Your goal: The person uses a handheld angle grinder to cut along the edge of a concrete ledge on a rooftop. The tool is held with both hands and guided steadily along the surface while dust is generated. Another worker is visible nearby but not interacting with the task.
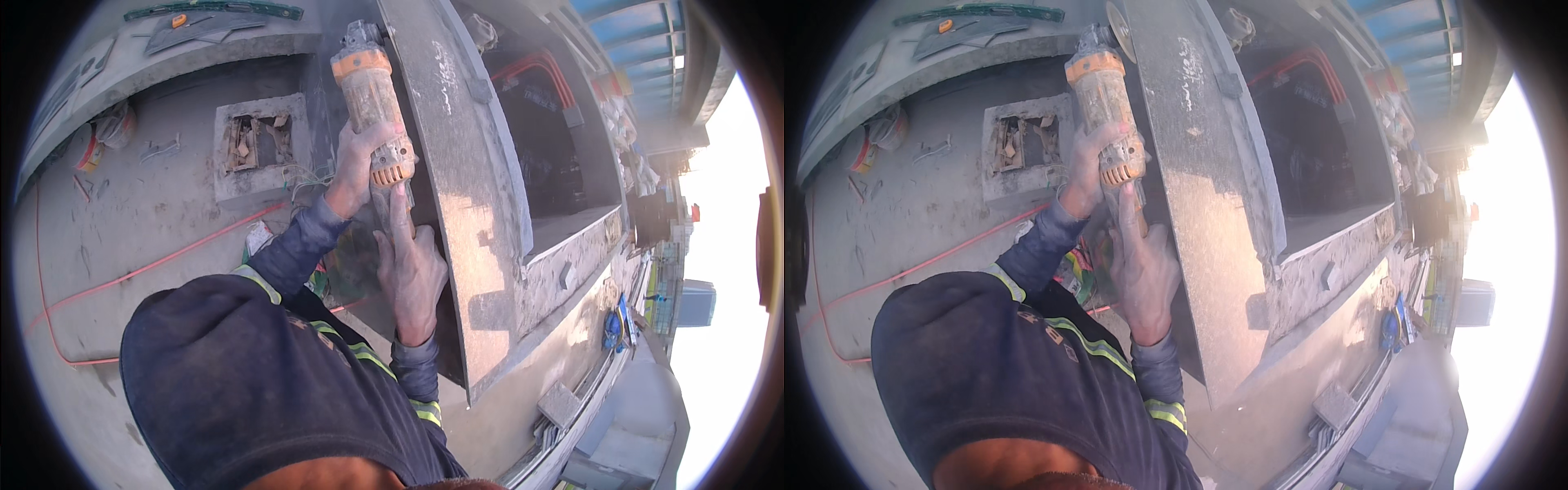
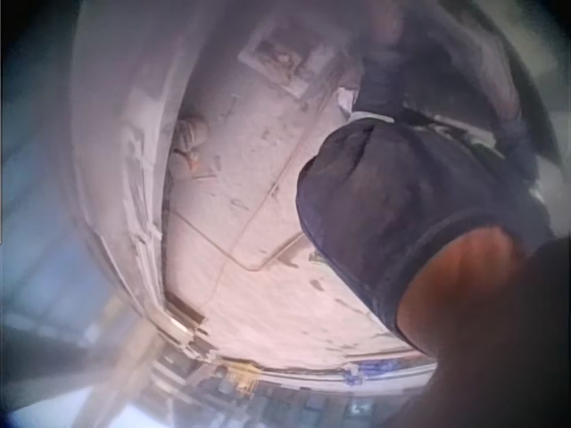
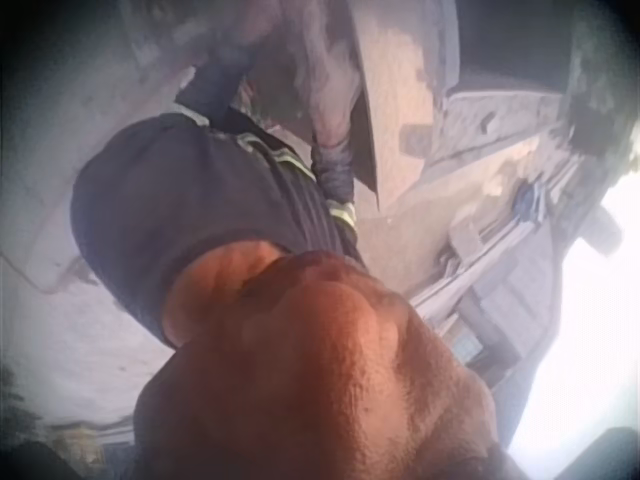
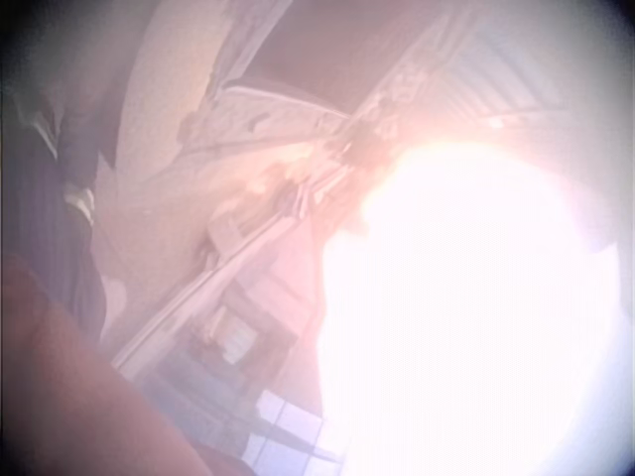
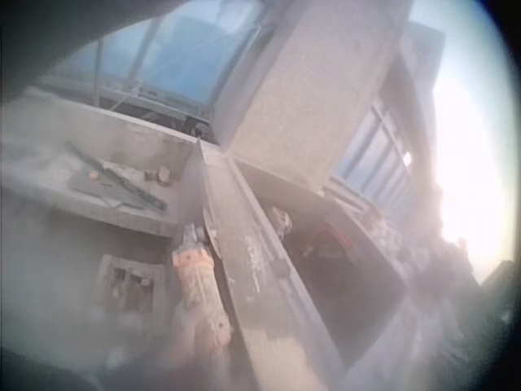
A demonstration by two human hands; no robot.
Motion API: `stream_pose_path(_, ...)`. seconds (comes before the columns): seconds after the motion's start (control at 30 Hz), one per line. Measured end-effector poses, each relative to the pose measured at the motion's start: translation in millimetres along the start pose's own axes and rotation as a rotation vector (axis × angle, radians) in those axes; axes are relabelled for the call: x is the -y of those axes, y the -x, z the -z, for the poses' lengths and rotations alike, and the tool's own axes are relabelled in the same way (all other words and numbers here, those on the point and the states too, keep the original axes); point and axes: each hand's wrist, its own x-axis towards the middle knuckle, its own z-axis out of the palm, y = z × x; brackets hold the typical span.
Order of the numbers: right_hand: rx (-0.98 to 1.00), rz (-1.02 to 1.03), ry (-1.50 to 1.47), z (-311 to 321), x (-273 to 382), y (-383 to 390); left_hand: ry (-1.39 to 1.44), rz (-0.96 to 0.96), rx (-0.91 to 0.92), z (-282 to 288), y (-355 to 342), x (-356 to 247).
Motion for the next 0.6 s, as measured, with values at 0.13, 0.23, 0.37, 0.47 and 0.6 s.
stream_pose_path(0.13,0.005,-0.017,-0.005,3.0,0.6,6.3,0.025,-0.002,-0.004,-4.9,7.3,3.2)
stream_pose_path(0.23,-0.008,-0.005,-0.029,3.1,-1.6,15.8,-0.002,0.011,0.005,-0.3,15.5,5.4)
stream_pose_path(0.37,0.009,-0.015,-0.024,5.3,-0.8,18.9,-0.008,0.016,-0.028,-7.1,20.8,3.4)
stream_pose_path(0.47,-0.021,0.007,-0.03,1.9,-4.4,21.6,-0.019,0.034,-0.038,-3.2,21.8,7.2)
stream_pose_path(0.6,0.012,-0.039,-0.026,5.7,-0.9,21.9,0.0,0.053,-0.052,-3.5,20.6,10.6)
